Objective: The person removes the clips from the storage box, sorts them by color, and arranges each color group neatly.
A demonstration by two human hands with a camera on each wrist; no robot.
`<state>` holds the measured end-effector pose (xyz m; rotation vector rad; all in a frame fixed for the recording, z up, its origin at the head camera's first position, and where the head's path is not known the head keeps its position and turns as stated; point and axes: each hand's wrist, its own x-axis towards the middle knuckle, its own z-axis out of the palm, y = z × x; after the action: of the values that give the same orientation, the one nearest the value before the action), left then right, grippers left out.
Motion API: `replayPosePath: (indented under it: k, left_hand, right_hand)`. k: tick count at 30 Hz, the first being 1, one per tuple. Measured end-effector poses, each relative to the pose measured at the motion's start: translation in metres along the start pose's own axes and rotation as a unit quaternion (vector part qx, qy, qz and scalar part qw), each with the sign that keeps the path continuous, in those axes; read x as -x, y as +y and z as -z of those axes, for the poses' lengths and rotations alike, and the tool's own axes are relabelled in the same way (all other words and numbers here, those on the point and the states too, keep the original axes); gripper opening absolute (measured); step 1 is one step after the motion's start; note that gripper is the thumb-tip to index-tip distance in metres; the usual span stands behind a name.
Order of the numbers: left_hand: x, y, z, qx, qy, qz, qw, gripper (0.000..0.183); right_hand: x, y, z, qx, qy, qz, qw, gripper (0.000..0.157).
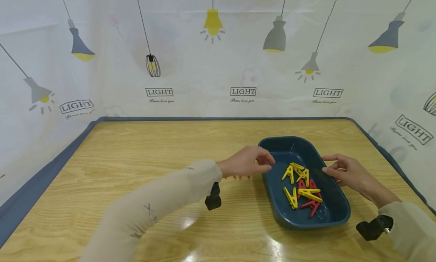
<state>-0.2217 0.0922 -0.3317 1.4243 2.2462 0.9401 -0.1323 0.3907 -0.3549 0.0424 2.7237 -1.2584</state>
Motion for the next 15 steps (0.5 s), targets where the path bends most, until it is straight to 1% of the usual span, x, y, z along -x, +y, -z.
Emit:
replayPosePath:
  k: [6, 8, 15]
  left_hand:
    - [-0.02, 0.026, -0.012, -0.037, -0.031, -0.02, 0.9986, 0.022]
    - [-0.026, 0.032, -0.014, -0.042, -0.036, -0.024, 0.9982, 0.022]
    - [-0.048, 0.043, -0.019, -0.065, -0.047, -0.016, 0.9967, 0.023]
  right_hand:
    - [0.0, 0.001, 0.002, -0.001, -0.001, 0.004, 1.0, 0.055]
    - [0.0, 0.001, 0.002, -0.003, -0.002, 0.007, 1.0, 0.055]
    - [-0.001, 0.001, 0.003, -0.013, -0.007, 0.0, 1.0, 0.055]
